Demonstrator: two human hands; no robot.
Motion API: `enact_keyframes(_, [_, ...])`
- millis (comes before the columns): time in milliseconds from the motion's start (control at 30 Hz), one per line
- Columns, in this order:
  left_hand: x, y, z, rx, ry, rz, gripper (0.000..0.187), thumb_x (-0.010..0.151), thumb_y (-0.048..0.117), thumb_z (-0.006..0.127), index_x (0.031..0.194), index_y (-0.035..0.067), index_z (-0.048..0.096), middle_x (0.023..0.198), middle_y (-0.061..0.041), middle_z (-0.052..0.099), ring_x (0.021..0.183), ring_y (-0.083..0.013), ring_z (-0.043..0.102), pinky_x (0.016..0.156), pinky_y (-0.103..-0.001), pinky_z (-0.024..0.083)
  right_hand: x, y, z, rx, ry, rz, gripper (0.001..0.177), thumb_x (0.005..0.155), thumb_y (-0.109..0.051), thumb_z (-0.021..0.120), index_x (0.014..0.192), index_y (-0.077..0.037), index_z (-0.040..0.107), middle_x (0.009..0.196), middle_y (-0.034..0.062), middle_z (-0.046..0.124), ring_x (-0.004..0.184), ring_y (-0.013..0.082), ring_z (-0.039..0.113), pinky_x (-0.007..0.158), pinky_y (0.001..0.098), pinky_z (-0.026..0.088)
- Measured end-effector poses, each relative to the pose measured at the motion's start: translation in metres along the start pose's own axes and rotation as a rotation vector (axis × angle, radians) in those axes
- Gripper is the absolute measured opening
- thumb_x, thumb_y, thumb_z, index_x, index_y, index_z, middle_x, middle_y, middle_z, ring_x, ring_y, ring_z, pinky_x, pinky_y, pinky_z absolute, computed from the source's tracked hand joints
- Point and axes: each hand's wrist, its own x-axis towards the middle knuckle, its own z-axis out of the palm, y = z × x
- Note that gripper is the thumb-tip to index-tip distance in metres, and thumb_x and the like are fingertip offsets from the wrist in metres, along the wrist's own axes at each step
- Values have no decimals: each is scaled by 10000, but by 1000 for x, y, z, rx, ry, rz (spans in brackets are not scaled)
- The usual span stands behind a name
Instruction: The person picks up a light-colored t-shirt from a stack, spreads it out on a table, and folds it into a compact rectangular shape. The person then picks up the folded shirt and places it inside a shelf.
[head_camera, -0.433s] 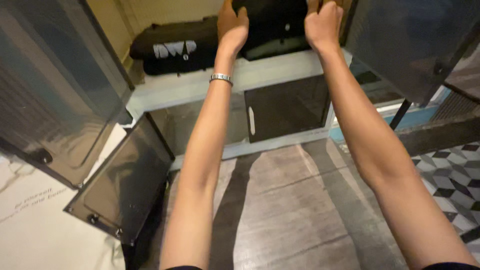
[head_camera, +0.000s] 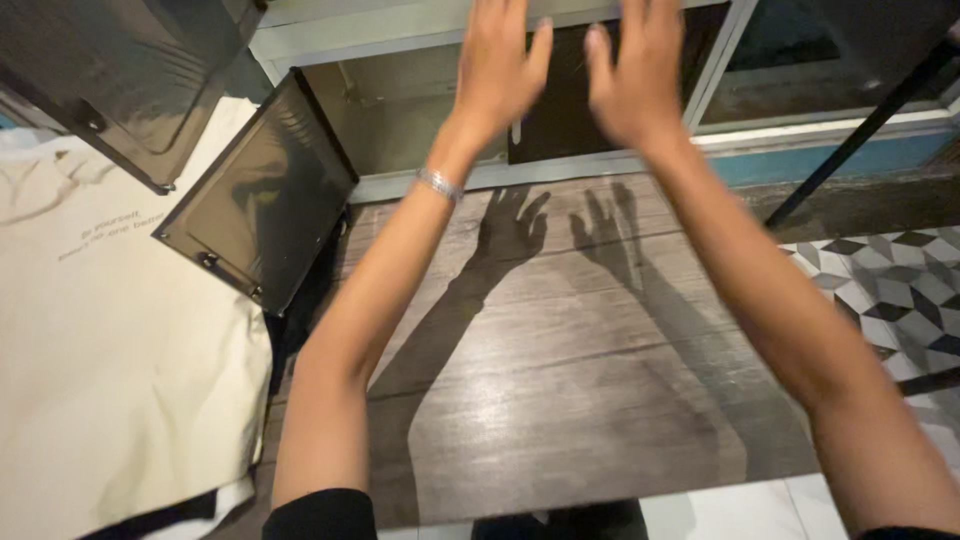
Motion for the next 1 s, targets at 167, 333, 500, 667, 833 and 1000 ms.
enact_keyframes(167, [-107, 36, -32, -86, -268, -144, 626, 972, 140, 661, 1555, 151, 434, 1678, -169, 320, 1562, -408, 288, 1269, -563, 248, -89, -48, -9, 195, -344, 114, 664, 1064, -200, 627, 1629, -19, 330, 1712, 294, 156, 1582, 492, 195, 1296, 565, 198])
enact_keyframes(333, [-208, 81, -83, -57, -557, -579, 623, 931, 150, 622, 1526, 113, 440, 1646, -211, 322, 1538, -406, 280, 1264, -520, 240, -172, -87, -33, 187, -736, 399, 678, 1031, -291, 564, 1595, -15, 309, 1672, 317, 159, 1538, 492, 169, 1227, 580, 184])
enact_keyframes(500, [-260, 139, -143, 24, -712, -769, 643, 892, 138, 618, 1509, 93, 442, 1637, -220, 299, 1523, -393, 260, 1225, -521, 228, -218, -140, -95, 153, -937, 453, 687, 996, -316, 558, 1579, -37, 327, 1666, 267, 180, 1564, 443, 160, 1240, 596, 164])
enact_keyframes(667, [-278, 177, -175, 64, -834, -802, 630, 874, 109, 615, 1485, 66, 468, 1651, -220, 300, 1517, -401, 282, 1202, -523, 283, -235, -161, -137, 199, -1072, 482, 698, 1007, -303, 571, 1601, -31, 324, 1686, 261, 169, 1561, 447, 162, 1231, 618, 183])
enact_keyframes(833, [-300, 190, -202, 17, -895, -823, 646, 831, 119, 637, 1455, 57, 484, 1623, -247, 324, 1492, -429, 317, 1180, -505, 350, -252, -191, -147, 179, -1121, 464, 735, 939, -308, 608, 1569, -32, 347, 1676, 269, 166, 1541, 472, 158, 1192, 619, 219])
enact_keyframes(1000, [-318, 197, -240, -20, -900, -899, 640, 861, 127, 622, 1482, 78, 475, 1623, -245, 335, 1480, -423, 338, 1165, -487, 363, -258, -233, -150, 188, -1154, 492, 703, 960, -327, 605, 1546, -19, 368, 1665, 306, 195, 1531, 506, 192, 1201, 601, 249])
